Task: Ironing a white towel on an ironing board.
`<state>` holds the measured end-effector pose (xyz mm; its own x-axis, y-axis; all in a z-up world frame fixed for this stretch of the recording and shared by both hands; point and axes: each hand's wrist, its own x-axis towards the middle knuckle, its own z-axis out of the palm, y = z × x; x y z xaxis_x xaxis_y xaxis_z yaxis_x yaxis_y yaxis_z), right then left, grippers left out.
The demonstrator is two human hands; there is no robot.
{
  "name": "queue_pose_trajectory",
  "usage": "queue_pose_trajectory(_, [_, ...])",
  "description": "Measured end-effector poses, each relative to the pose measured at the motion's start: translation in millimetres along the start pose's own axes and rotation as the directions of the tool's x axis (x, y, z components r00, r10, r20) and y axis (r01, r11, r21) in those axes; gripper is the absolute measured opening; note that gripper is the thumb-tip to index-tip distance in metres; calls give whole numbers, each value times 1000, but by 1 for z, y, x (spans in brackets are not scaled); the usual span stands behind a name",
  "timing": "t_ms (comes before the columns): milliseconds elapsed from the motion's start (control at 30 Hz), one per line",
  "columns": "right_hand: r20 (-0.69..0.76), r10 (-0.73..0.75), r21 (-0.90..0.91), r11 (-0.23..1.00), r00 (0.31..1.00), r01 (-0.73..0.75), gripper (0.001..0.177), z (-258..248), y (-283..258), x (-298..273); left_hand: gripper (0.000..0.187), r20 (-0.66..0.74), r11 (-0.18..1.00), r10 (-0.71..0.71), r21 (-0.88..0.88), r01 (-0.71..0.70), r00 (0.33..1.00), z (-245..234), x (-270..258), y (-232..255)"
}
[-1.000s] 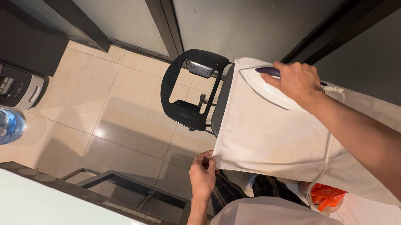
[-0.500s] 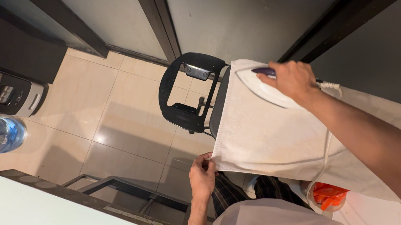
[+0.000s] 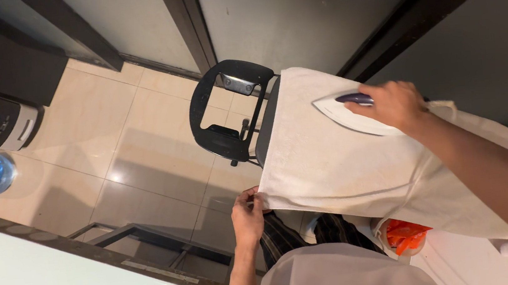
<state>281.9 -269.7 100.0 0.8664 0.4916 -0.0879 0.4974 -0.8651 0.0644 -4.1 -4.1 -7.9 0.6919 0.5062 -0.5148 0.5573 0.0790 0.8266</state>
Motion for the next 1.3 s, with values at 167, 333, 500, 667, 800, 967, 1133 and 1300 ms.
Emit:
queue_pose_trajectory(167, [-88, 5, -11, 1000, 996, -6, 56, 23, 60, -43, 27, 61, 992, -101, -71, 106, 993, -2, -6, 13])
queue_pose_trajectory(333, [-29, 100, -10, 995, 995, -101, 55, 37, 95, -79, 26, 81, 988, -138, -62, 144, 987, 1, -13, 17])
queue_pose_trajectory(500, [-38, -363, -193, 917, 931, 349, 39, 56, 93, -129, 32, 208, 909, -169, -346, 234, 963, 14, -13, -10])
queue_pose_trajectory(667, [83, -340, -123, 929, 937, 348, 32, 37, 45, -170, 30, 241, 875, -144, -422, 237, 960, 17, -19, -14])
queue_pose_trajectory(800, [-20, -376, 37, 926, 926, 377, 45, 24, 29, -175, 22, 222, 818, -191, -502, 280, 956, 17, -24, -3])
queue_pose_trajectory(967, [-64, -366, -50, 930, 928, 363, 31, 52, 67, -150, 22, 207, 796, -209, -532, 289, 956, 23, -25, -6])
queue_pose_trajectory(1133, [-93, 82, -38, 996, 992, -86, 58, 38, 68, -101, 21, 166, 811, -232, -511, 284, 959, 25, -21, -9])
queue_pose_trajectory(1300, [-27, 348, 34, 937, 937, -347, 54, 27, 80, -64, 21, 80, 859, -255, -438, 263, 964, 25, -13, -20])
